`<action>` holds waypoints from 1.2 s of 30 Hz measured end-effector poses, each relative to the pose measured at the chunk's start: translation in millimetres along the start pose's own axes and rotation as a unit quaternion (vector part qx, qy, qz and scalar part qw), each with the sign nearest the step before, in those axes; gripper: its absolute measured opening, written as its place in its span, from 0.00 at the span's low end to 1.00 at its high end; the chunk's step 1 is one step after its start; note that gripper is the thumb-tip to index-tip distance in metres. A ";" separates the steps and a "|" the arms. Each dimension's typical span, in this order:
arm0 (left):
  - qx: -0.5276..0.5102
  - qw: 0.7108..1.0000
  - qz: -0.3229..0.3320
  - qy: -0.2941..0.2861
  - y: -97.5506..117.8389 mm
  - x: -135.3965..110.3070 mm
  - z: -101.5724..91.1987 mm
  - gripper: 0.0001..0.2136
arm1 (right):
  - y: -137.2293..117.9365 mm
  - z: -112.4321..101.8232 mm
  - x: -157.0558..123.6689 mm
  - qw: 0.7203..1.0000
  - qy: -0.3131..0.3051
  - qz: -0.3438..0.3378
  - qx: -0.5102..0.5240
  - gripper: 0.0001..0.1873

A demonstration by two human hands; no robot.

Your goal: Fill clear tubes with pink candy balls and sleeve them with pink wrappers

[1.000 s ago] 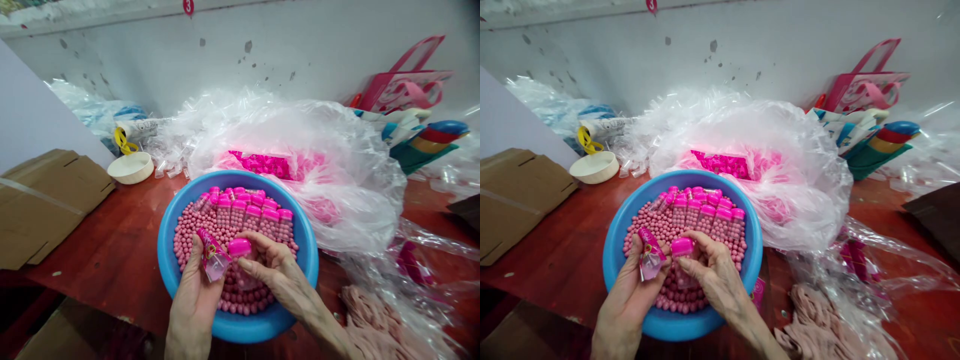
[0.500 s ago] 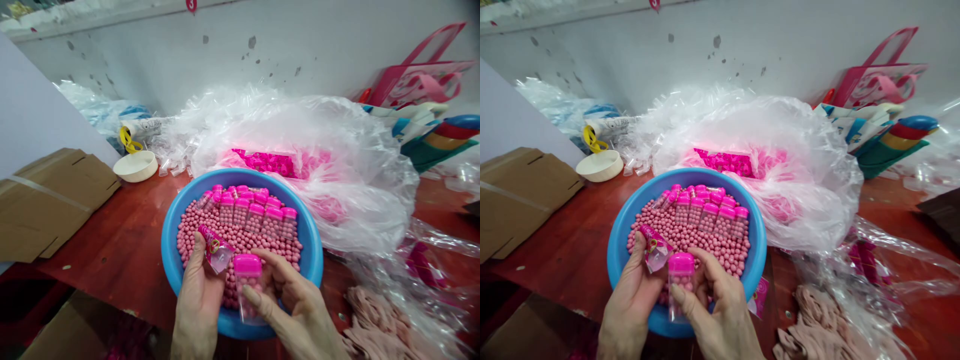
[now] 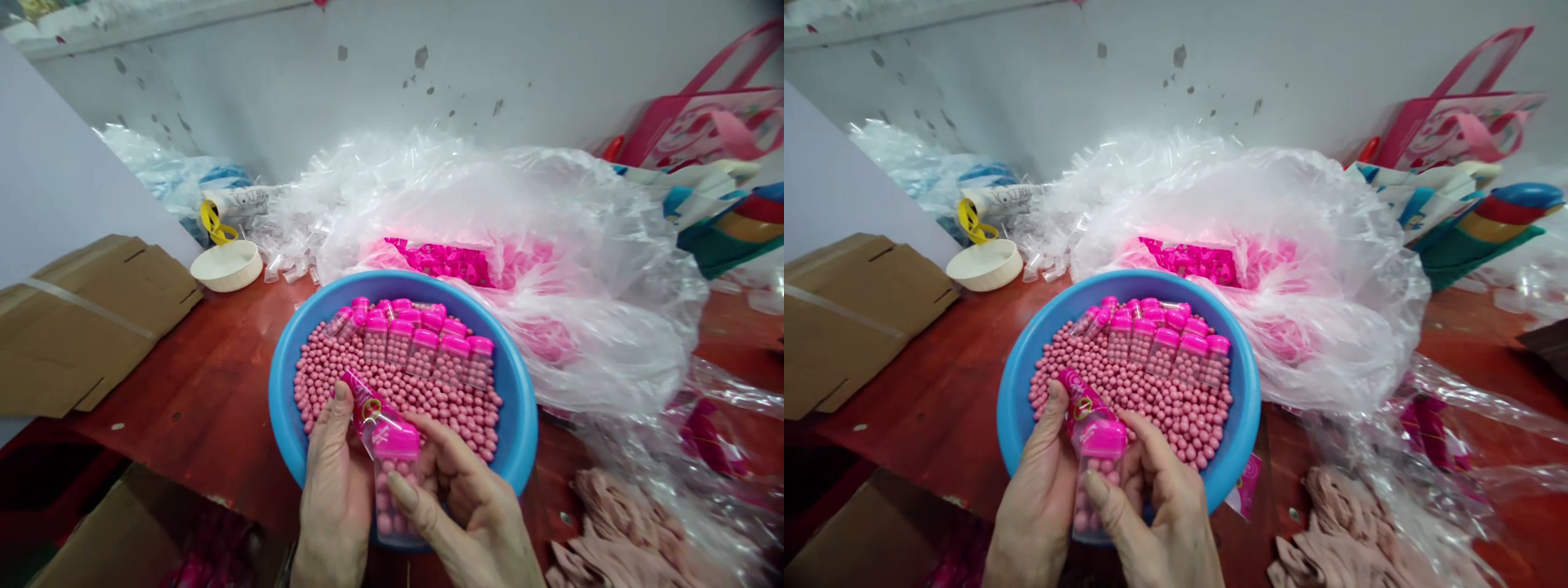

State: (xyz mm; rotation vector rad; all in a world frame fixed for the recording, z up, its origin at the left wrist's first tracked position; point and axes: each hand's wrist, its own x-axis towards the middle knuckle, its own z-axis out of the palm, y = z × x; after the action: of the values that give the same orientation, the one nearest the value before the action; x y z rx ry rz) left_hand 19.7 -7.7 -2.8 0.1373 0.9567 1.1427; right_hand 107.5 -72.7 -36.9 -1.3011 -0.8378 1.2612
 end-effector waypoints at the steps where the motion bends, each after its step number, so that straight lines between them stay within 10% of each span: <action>1: 0.001 1.000 0.004 0.000 -0.7 -0.4 -0.1 0.13 | 0.4 -1.3 0.5 1.000 -0.004 0.011 0.020 0.26; 16: 0.058 0.988 0.111 -0.094 -7.1 -2.7 -10.5 0.14 | -13.8 2.1 1.8 0.984 0.122 0.008 0.127 0.14; 31: 0.075 0.992 0.061 -0.076 -5.8 -4.1 -6.8 0.11 | -12.3 -9.0 5.5 0.995 0.014 -0.094 -0.009 0.04; 36: 0.074 0.990 0.064 -0.097 -6.5 -4.5 -6.1 0.12 | -8.2 -10.5 5.6 0.985 0.066 -0.139 -0.074 0.07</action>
State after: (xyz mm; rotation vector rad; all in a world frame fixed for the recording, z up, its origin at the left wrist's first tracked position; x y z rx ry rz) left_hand 19.7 -16.4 -7.5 0.4277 0.8669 1.1517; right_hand 120.2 -68.3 -31.7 -1.3163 -0.9939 0.8991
